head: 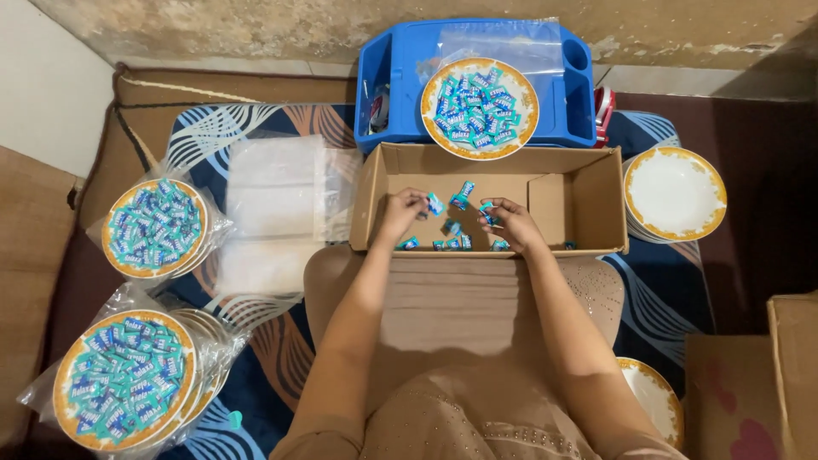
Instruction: Packing small wrapped items from plates into a cardboard box while sitting on the floor.
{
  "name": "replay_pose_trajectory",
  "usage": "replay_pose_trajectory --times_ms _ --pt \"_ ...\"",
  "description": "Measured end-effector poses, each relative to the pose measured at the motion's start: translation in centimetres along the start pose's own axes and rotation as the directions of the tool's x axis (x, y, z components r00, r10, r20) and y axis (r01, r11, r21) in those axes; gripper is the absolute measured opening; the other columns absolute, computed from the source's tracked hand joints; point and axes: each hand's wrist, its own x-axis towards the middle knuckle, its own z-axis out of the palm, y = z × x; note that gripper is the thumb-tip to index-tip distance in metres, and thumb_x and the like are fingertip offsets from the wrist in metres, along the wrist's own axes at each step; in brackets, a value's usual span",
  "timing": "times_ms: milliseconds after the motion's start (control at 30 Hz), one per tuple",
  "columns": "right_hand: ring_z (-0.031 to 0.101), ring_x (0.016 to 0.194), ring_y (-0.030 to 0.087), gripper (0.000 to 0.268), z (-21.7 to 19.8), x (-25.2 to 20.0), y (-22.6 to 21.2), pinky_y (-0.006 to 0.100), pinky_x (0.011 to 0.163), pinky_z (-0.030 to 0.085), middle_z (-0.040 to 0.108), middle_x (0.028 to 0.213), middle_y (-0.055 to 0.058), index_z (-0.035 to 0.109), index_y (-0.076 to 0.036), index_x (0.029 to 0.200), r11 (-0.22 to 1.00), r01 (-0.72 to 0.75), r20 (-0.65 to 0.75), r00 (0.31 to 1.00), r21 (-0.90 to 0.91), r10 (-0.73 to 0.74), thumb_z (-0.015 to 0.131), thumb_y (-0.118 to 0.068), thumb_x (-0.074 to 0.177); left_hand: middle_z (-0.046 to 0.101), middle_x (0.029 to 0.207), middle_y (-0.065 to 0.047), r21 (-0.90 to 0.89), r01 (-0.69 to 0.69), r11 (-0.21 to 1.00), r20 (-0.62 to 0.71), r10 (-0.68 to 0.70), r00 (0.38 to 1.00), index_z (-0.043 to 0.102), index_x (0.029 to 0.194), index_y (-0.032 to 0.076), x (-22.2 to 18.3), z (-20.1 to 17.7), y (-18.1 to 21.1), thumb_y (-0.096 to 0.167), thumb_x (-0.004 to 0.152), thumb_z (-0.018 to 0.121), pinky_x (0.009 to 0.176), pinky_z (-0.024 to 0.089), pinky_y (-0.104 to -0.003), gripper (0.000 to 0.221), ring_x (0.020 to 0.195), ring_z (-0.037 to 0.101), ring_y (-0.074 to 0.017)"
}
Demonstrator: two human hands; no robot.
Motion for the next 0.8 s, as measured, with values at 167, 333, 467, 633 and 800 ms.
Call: replay_pose_trajectory --times_ms 167,333,467,633,800 --pt "0.073 0.088 0.029 0.039 0.1 -0.5 -0.4 0.043 0.083 0.065 0.065 0.098 0.018 0.063 0.005 0.129 0.995 0.094 0.014 0.995 0.045 -0.095 0.057 0.006 0.090 0.075 0.099 -0.019 -0.131 -0.113 0.985 -0.138 0.095 0.986 0.071 0.112 0.000 1.1 1.3 4.6 0.005 0.090 0.071 0.063 0.066 -0.032 0.022 0.075 0.073 -0.0212" --pt "0.074 0.082 0.031 0.045 0.0 -0.1 0.4 0.043 0.076 0.067 0.064 0.094 0.017 0.061 0.006 0.132 0.985 0.165 0.014 0.986 0.056 -0.166 0.061 0.009 0.087 0.074 0.101 -0.018 -0.125 -0.246 0.961 -0.160 0.225 0.961 0.072 0.111 0.001 4.6 3.8 9.3 0.007 0.091 0.073 0.065 0.066 -0.032 0.021 0.081 0.072 -0.0206" --pt "0.074 0.075 0.027 0.044 -0.3 0.2 0.6 0.035 0.067 0.067 0.065 0.090 0.015 0.062 0.005 0.130 0.984 0.175 -0.015 0.985 0.027 -0.174 0.067 0.007 0.086 0.075 0.099 -0.014 0.075 -0.322 0.944 -0.089 0.328 0.941 0.071 0.107 0.006 7.2 6.0 11.7 0.007 0.092 0.071 0.071 0.065 -0.033 0.015 0.088 0.074 -0.0212" --pt "0.071 0.074 0.021 0.039 0.1 -0.2 0.2 0.030 0.063 0.064 0.065 0.089 0.012 0.066 0.003 0.126 0.984 0.176 -0.063 0.982 -0.018 -0.177 0.070 0.004 0.087 0.077 0.097 -0.008 0.407 -0.320 0.856 0.004 0.349 0.937 0.071 0.104 0.016 8.5 7.6 12.3 0.012 0.092 0.070 0.086 0.060 -0.038 0.013 0.098 0.075 -0.0233" --pt "0.072 0.074 0.023 0.039 0.0 -0.1 0.2 0.027 0.061 0.062 0.066 0.088 0.013 0.067 0.003 0.125 0.986 0.165 -0.059 0.984 -0.038 -0.167 0.072 0.002 0.087 0.078 0.098 0.003 0.633 -0.273 0.724 -0.002 0.354 0.935 0.062 0.112 0.026 8.6 8.2 13.4 0.016 0.096 0.061 0.100 0.046 -0.046 0.019 0.106 0.073 -0.0239"
